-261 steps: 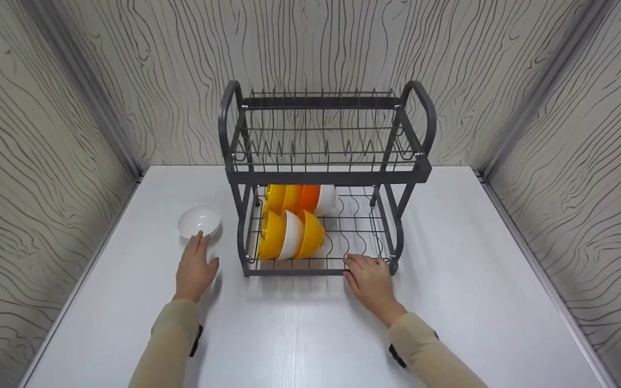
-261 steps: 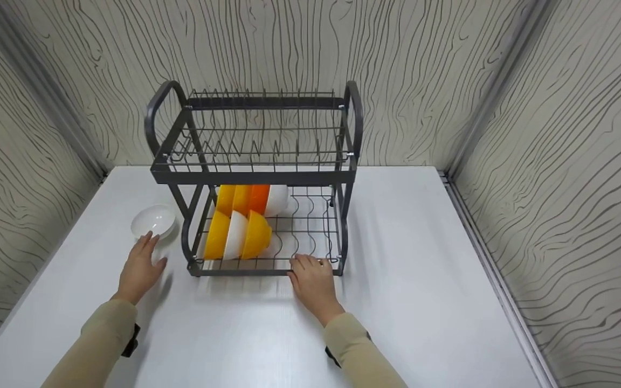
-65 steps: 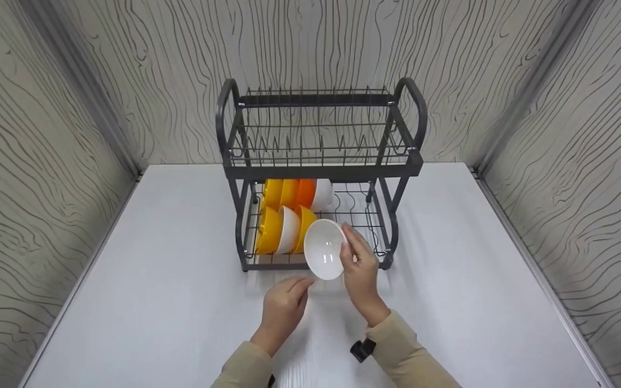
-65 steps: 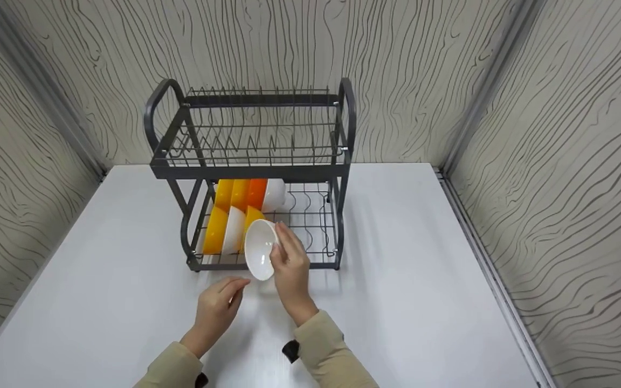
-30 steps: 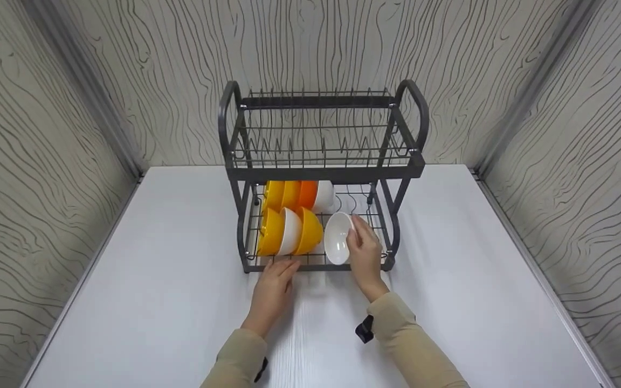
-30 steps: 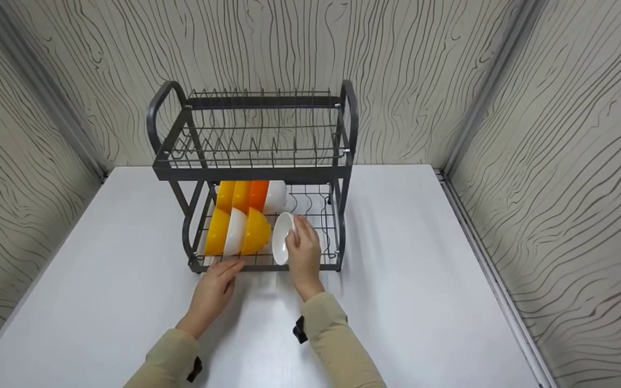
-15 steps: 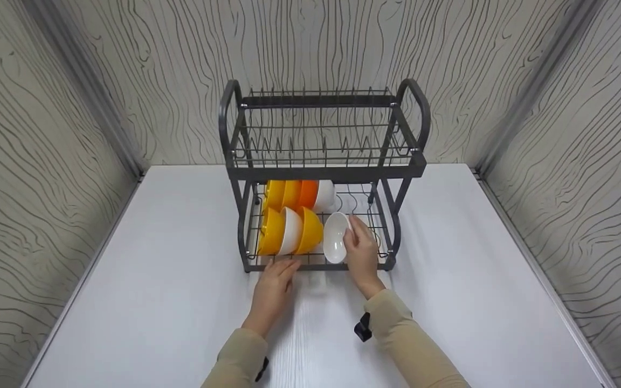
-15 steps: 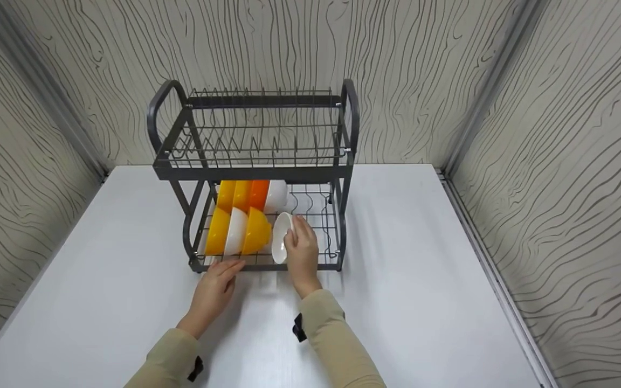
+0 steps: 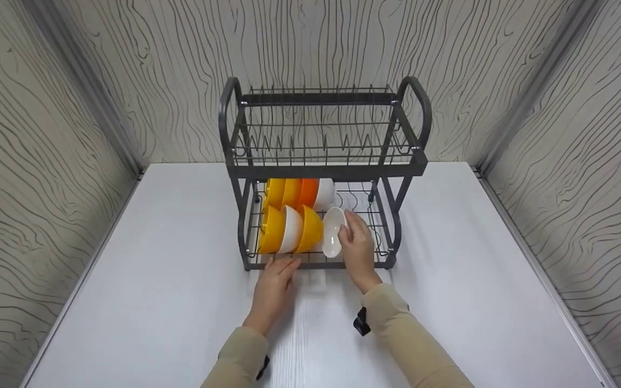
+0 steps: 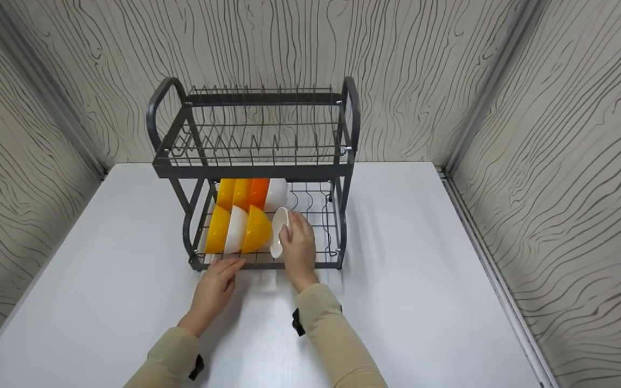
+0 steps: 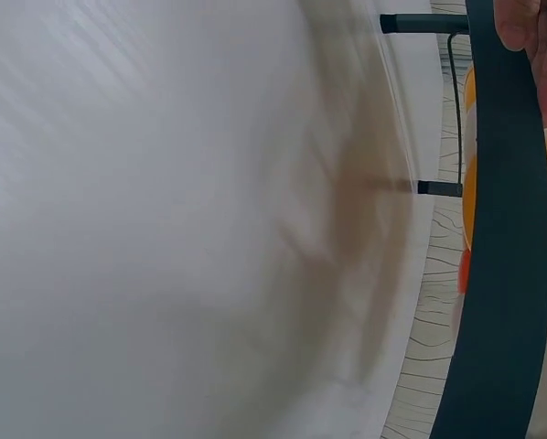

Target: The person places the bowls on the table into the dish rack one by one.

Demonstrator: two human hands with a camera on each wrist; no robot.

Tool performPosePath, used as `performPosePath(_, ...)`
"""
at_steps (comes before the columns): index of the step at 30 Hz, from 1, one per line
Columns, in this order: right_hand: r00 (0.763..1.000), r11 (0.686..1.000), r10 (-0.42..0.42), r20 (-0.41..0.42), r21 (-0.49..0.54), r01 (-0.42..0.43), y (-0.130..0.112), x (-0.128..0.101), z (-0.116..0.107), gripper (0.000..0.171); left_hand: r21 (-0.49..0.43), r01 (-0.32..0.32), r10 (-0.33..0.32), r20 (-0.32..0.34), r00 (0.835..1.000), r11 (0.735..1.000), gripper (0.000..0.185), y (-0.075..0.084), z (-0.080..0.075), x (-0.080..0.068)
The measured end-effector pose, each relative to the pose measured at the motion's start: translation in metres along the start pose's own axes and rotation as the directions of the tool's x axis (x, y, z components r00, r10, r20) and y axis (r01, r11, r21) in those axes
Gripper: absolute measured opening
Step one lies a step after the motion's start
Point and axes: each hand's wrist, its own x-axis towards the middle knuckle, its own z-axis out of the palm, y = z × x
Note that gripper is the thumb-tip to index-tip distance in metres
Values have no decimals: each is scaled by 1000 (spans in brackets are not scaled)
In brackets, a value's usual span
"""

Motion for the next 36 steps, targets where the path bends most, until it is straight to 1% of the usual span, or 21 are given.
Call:
performPosePath(4, 1000, 998, -21, 6, -53, 21, -3, 1, 2, 39, -4, 19, -19, 17, 1000, 1000, 44, 2, -1, 1)
performPosePath(8, 999, 995, -46, 9, -90, 46, -5, 1, 3, 39, 13, 37, -38, 48, 998, 999, 43, 5, -2, 2)
performPosePath(11, 998, 993, -54, 12, -107, 55, -7, 1, 5, 39, 31, 42, -44, 57, 997, 999, 43, 6, -3, 2)
performPosePath(14, 998, 988, -67, 16, -141, 69, -9, 1, 9, 40, 32, 49, -50, 39, 998, 998, 43, 6, -4, 2)
performPosePath(17, 995, 980, -100, 14, -173, 100, -10, 2, 12, 40, 27, 52, -52, 15, 999, 998, 41, 6, -4, 2)
performPosePath(19, 992, 973, -127, 8, -191, 126, -11, 2, 14, 40, 18, 59, -59, 13, 998, 998, 42, 6, -4, 2)
performPosePath(23, 987, 962, -162, 6, -223, 160, -12, 1, 15, 39, 1, 82, -81, 48, 996, 997, 45, 9, -4, 1)
performPosePath(26, 986, 959, -165, 14, -231, 164, -13, 1, 14, 40, -14, 96, -95, 78, 992, 995, 48, 12, -4, 2)
performPosePath(28, 987, 961, -160, 17, -227, 160, -14, 1, 14, 40, -21, 102, -100, 87, 991, 995, 48, 13, -4, 3)
performPosePath(33, 989, 964, -146, 11, -223, 145, -16, 0, 15, 41, -2, 109, -109, 107, 988, 994, 47, 13, -5, 3)
performPosePath(36, 986, 957, -168, 5, -238, 164, -16, -1, 17, 41, 10, 116, -116, 117, 986, 993, 47, 11, -7, 2)
